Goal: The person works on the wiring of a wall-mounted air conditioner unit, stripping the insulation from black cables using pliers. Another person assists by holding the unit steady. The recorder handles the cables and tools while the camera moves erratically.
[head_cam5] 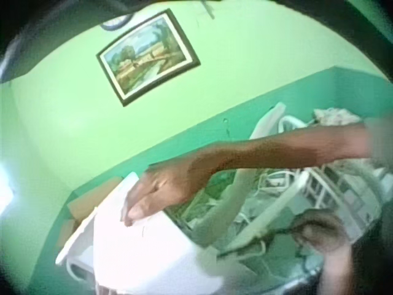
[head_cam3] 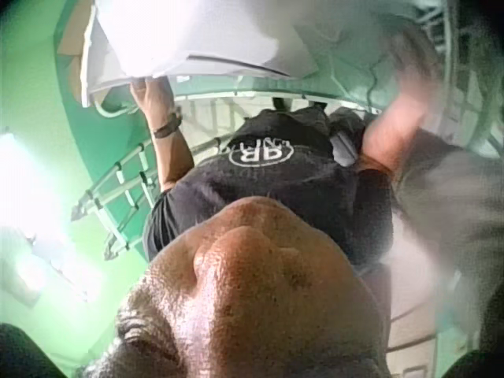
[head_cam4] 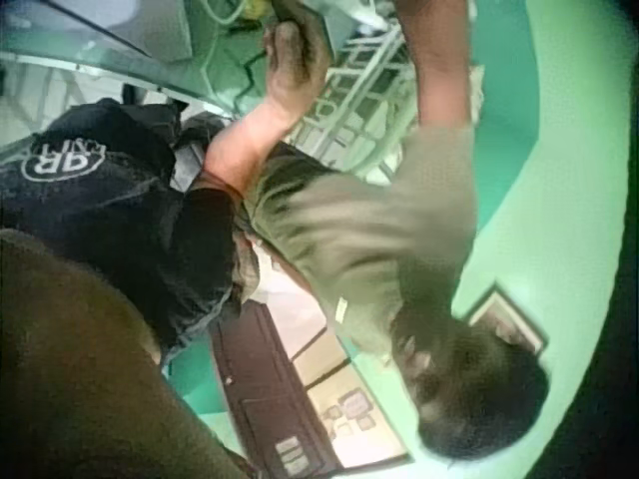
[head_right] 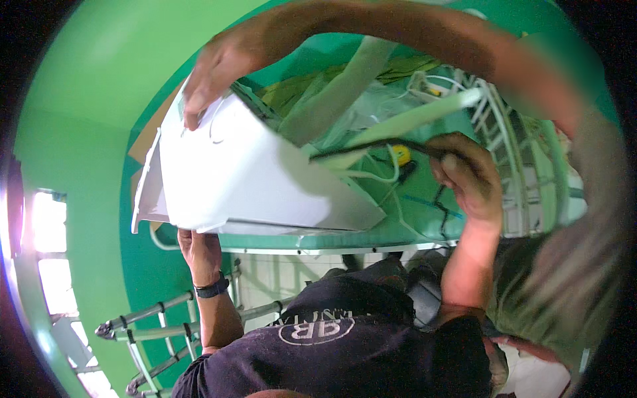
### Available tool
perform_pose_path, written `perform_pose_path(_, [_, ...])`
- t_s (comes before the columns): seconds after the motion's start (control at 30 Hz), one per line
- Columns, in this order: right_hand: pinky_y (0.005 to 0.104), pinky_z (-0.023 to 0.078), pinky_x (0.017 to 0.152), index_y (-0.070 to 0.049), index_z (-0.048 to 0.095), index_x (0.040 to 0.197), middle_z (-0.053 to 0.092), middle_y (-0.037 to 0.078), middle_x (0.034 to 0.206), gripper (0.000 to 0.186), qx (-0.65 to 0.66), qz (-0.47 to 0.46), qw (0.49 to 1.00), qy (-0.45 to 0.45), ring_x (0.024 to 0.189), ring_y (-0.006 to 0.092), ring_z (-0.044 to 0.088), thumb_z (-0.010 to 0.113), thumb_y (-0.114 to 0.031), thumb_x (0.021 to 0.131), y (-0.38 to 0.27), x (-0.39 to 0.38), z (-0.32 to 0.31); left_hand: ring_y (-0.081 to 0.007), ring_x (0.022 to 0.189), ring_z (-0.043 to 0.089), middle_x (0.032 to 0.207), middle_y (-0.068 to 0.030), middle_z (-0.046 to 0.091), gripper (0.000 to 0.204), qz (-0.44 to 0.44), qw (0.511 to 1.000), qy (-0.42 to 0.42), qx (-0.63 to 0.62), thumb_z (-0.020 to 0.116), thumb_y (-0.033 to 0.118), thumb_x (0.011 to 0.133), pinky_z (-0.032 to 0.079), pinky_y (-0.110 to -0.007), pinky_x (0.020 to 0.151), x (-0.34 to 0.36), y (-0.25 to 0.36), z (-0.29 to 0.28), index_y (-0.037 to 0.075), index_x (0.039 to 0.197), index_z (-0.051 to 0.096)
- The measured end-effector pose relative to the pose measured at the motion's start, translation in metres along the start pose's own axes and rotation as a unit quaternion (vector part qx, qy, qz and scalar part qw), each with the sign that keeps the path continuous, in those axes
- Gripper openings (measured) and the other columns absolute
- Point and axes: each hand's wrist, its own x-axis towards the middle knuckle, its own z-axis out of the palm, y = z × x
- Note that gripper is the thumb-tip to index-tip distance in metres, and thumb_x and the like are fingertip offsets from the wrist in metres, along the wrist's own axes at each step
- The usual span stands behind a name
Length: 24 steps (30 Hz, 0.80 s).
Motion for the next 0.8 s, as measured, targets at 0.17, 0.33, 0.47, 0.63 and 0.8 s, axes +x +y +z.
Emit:
perform_pose_path(0.17, [0.0268,0.032,0.052,0.006,0.064,0.113,0.055,0.008,0.078,0.033,-0.077,-0.033,0.996,-0.023,0.058,0.0095,0.045,0.059,-0.024,0.099,-0.025,0.018,0.027,-0.0251,0.123,0.061,0.134,-0.0136,0.064,0.054,-0.084,0.992,0.085,0.043,0.073,0.009,0.092,0.049,-0.043,0.106,-0.023,0.017,-0.023,0.0,0.141,0.051])
perform_pose_path(0.33, [0.0268,0.032,0.05,0.009,0.062,0.109,0.054,0.01,0.075,0.029,0.004,-0.029,0.999,0.032,0.057,0.0115,0.044,0.059,-0.016,0.095,-0.014,0.02,0.012,-0.0248,0.122,0.061,0.133,-0.0136,0.064,0.054,-0.119,0.982,0.128,0.064,0.073,0.009,0.092,0.049,-0.043,0.105,-0.012,0.022,-0.014,0.0,0.141,0.052])
perform_pose_path(0.47, [0.0313,0.039,0.054,0.006,0.062,0.096,0.059,0.014,0.077,0.019,0.001,-0.06,0.998,0.005,0.06,0.0184,0.048,0.057,-0.009,0.085,-0.005,0.024,0.018,-0.0246,0.121,0.062,0.133,-0.0135,0.064,0.053,-0.134,0.976,0.15,0.08,0.073,0.009,0.092,0.049,-0.043,0.105,0.0,0.028,-0.01,0.0,0.14,0.052])
perform_pose_path(0.63, [0.033,0.045,0.056,0.005,0.064,0.097,0.064,0.015,0.078,0.02,-0.031,-0.109,0.994,-0.008,0.061,0.0209,0.056,0.062,-0.007,0.082,-0.001,0.026,0.05,-0.0244,0.121,0.062,0.132,-0.0134,0.064,0.053,-0.141,0.968,0.183,0.093,0.073,0.008,0.092,0.049,-0.042,0.104,0.006,0.03,-0.012,-0.001,0.14,0.052])
perform_pose_path(0.8, [0.0322,0.047,0.053,0.005,0.066,0.102,0.067,0.016,0.08,0.022,0.019,-0.098,0.982,-0.161,0.057,0.0215,0.06,0.065,-0.005,0.082,0.001,0.041,0.026,-0.0241,0.12,0.062,0.132,-0.0134,0.064,0.052,-0.143,0.961,0.208,0.11,0.072,0.008,0.093,0.05,-0.042,0.104,0.022,0.036,-0.012,-0.001,0.14,0.052])
